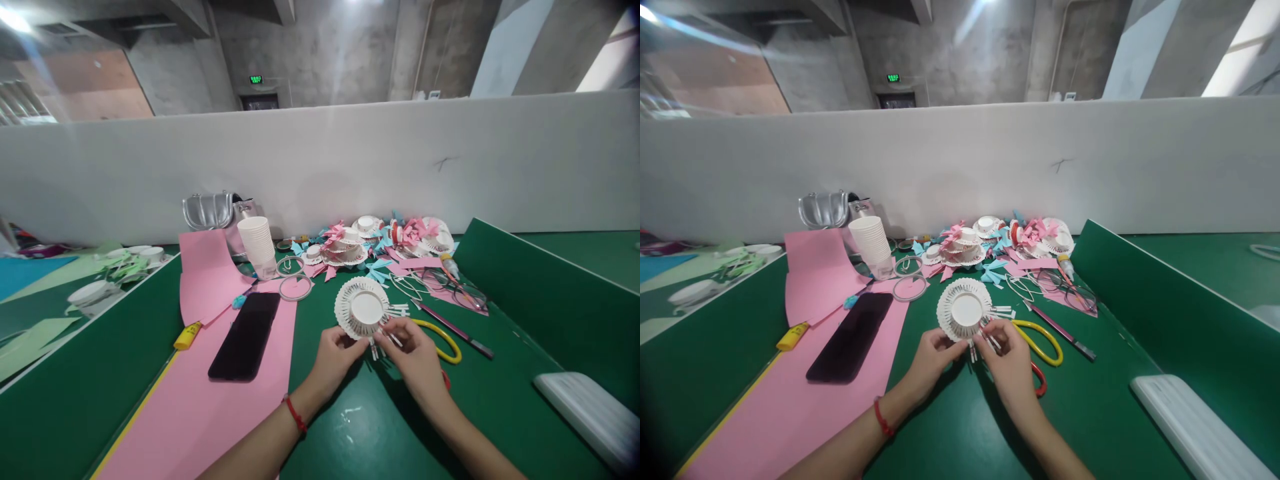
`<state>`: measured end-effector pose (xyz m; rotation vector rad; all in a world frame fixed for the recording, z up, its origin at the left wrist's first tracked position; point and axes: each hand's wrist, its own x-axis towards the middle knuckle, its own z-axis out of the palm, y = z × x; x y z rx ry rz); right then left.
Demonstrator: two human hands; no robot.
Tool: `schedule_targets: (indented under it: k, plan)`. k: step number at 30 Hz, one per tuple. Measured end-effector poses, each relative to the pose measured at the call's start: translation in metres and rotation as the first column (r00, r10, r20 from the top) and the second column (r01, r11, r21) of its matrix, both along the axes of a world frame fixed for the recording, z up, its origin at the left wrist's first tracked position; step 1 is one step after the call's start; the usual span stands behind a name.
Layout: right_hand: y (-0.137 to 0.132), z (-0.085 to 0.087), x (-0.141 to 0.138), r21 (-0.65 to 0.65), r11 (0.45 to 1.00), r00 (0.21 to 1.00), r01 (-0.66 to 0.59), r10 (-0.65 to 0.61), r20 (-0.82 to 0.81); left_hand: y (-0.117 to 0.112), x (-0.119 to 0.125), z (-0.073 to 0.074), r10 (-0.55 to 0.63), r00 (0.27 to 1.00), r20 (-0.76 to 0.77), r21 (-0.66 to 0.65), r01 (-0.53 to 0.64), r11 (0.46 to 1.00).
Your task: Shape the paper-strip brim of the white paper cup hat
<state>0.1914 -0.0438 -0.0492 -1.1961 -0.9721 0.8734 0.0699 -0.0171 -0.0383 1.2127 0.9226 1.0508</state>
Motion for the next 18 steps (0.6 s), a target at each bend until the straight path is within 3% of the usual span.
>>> schedule_targets:
  k: [12,18]
  plan:
    - [0.001,-0.011,0.001,-0.013,0.993,0.979,-0.117,0.117,0.169,0.001,0.000,-0.001,0.074,0.997,0.016,-0.012,-0.073,0.997]
    - [-0.002,-0.006,0.001,0.065,0.995,0.972,-0.069,0.053,0.229,0.002,0.001,-0.003,0.092,0.995,0.025,0.018,-0.093,0.996]
